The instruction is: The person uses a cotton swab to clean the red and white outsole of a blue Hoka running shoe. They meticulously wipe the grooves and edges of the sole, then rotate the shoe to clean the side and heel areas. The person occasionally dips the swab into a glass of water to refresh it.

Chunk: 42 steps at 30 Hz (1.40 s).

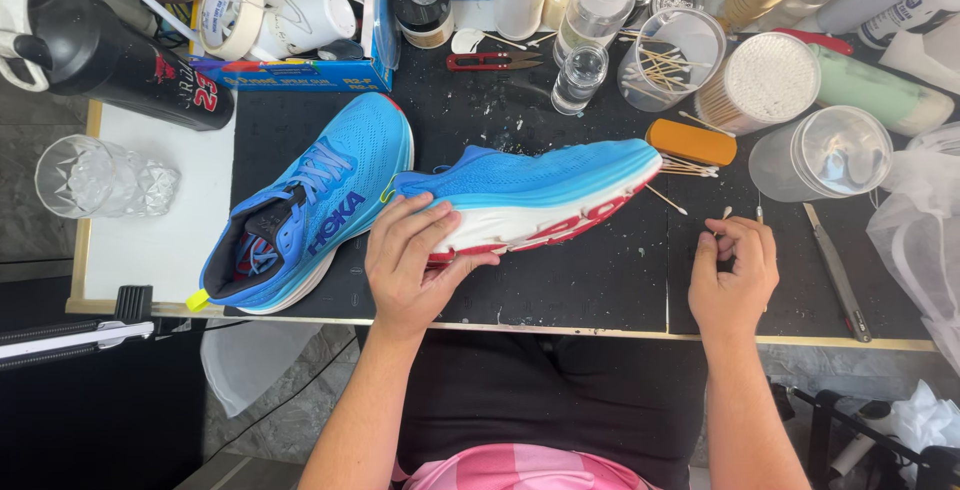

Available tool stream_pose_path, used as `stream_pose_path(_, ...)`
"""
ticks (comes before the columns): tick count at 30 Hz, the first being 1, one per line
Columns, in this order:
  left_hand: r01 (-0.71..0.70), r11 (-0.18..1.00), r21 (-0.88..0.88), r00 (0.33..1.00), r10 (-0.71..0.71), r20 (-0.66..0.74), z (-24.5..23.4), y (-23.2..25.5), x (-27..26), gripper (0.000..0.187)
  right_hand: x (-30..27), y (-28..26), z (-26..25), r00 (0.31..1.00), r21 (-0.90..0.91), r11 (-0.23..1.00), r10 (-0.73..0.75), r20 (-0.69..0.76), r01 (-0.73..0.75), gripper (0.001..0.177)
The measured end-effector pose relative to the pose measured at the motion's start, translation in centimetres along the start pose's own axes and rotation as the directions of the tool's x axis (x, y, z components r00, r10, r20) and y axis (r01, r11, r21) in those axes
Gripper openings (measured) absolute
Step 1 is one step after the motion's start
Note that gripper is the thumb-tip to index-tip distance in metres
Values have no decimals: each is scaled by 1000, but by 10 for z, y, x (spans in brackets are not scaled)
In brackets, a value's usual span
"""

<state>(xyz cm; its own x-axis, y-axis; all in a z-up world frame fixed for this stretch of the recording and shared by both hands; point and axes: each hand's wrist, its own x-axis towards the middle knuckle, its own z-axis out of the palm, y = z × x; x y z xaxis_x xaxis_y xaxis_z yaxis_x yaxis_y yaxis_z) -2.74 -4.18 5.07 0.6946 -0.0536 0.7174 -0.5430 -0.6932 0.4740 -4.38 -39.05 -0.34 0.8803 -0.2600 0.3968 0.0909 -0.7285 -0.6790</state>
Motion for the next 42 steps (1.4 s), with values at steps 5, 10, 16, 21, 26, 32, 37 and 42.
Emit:
stream_pose_path(5,87,996,-8,995,-87,53,-3,1,14,54,-1,8,2,999,81,996,34,-13,-32,16)
stream_pose_path(10,249,969,3,960,-247,128,-8,1,35,56,-4,18,4,991,360,926,130,-17,-115,22)
stream_pose_path(16,507,852,-128,849,-469,244,-10,-15,57,50,-6,26,3,990,398,910,139,-23,-118,18)
stream_pose_path(21,628,730,-269,772,-544,327,-6,-21,59,45,-2,19,0,995,264,961,98,-32,-86,12)
stream_pose_path(26,692,685,-228,712,-595,373,-3,-20,61,45,1,11,-1,997,157,986,65,-38,-58,12)
stream_pose_path(32,747,646,-157,642,-640,422,-6,-18,71,44,1,10,0,998,104,994,47,-31,-43,10)
stream_pose_path(37,777,612,-147,603,-657,453,-8,-14,79,43,1,11,-1,999,99,994,38,-30,-35,11)
stream_pose_path(42,691,707,-148,686,-578,442,-5,-17,81,42,0,11,-1,999,76,996,46,-29,-44,10)
